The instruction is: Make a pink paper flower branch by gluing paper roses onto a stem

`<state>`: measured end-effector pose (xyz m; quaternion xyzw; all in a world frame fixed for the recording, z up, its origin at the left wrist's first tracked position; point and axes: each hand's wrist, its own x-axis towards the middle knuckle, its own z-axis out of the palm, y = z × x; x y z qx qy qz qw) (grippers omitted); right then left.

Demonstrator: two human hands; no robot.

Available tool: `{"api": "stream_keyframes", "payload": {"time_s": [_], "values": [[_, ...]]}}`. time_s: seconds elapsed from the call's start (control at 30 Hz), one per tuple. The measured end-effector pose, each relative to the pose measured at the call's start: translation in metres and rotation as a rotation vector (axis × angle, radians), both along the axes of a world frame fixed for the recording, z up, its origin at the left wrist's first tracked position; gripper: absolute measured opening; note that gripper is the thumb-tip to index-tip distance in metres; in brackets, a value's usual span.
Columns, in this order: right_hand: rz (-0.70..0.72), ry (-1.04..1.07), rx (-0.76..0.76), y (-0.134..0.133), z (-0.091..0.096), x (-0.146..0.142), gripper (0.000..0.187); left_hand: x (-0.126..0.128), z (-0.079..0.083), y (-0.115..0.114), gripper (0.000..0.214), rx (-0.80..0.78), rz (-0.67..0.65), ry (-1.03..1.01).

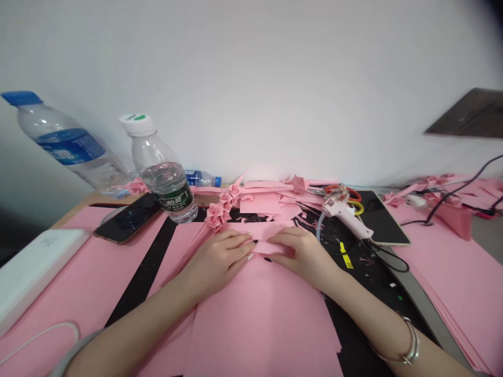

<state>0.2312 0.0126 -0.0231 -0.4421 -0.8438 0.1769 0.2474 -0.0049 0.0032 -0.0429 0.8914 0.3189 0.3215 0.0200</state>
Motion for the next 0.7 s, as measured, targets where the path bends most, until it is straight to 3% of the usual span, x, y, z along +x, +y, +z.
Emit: {"api": "stream_keyframes", "payload": {"time_s": [0.17, 0.4, 0.7], "values": [[0.005, 0.032, -0.010, 0.0000, -0.0021, 0.0004, 0.014, -0.0002, 0.0036, -0.0014, 0.027, -0.011, 0.026, -0.020], [0.055, 0.087, 0.030, -0.0001, 0.0029, 0.0015, 0.016, -0.0033, 0.0064, 0.0009, 0.023, 0.096, 0.100, -0.020], [0.046, 0.055, 0.099, -0.0015, -0.0033, 0.0054, 0.014, -0.0073, 0.0061, 0.0033, 0.028, -0.012, 0.021, -0.034]]}}
